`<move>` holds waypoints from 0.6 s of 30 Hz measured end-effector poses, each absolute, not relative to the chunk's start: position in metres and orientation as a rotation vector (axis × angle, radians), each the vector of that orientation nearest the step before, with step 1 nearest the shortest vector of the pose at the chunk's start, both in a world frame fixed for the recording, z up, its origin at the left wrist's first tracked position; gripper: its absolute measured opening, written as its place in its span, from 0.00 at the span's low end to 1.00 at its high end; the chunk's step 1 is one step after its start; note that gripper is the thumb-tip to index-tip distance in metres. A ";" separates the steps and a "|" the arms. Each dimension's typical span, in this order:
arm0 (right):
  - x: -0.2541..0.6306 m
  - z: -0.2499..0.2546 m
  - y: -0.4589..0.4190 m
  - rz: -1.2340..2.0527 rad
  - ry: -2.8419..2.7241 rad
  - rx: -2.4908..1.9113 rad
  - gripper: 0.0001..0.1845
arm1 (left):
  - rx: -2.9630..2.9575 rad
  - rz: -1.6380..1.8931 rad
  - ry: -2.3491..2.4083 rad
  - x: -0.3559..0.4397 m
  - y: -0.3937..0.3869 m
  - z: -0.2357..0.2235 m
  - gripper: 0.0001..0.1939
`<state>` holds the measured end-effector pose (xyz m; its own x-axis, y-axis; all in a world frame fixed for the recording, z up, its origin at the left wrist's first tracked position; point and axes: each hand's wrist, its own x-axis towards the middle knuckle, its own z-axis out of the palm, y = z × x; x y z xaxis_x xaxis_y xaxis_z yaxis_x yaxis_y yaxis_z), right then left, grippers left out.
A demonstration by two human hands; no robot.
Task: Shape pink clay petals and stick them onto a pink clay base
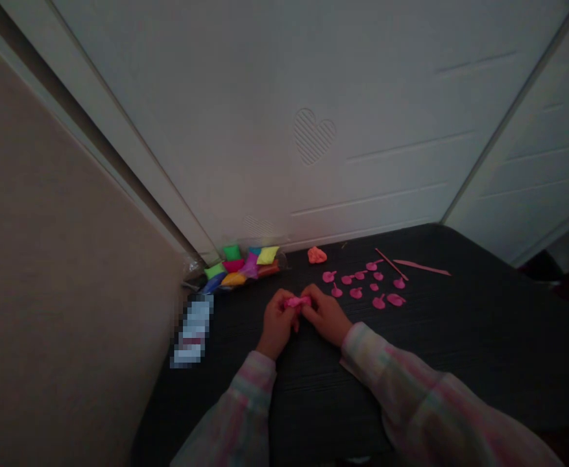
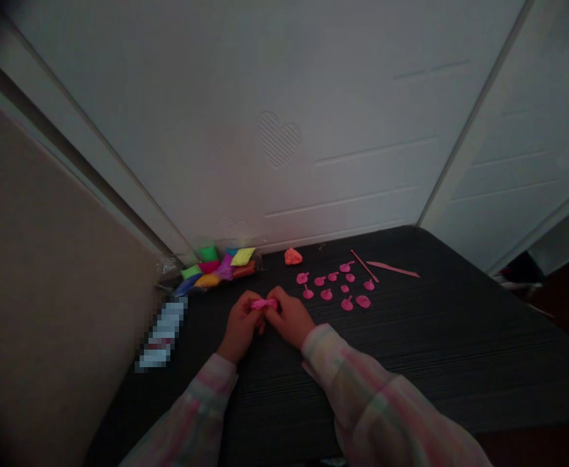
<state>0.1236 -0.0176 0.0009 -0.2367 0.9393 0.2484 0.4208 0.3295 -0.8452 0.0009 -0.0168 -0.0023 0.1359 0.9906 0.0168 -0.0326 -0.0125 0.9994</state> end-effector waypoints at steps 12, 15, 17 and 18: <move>0.111 -0.004 -0.011 1.337 -1.118 -0.936 0.02 | 0.836 1.328 0.875 0.022 -0.013 0.002 0.04; 0.109 -0.003 -0.011 1.370 -0.981 -0.873 0.04 | 0.754 1.350 0.793 0.024 -0.012 0.003 0.05; 0.110 -0.004 -0.010 1.397 -0.915 -0.815 0.05 | 0.718 1.344 0.743 0.021 -0.012 0.005 0.06; 0.111 -0.005 -0.009 1.412 -0.895 -0.786 0.06 | 0.703 1.334 0.714 0.020 -0.012 0.006 0.05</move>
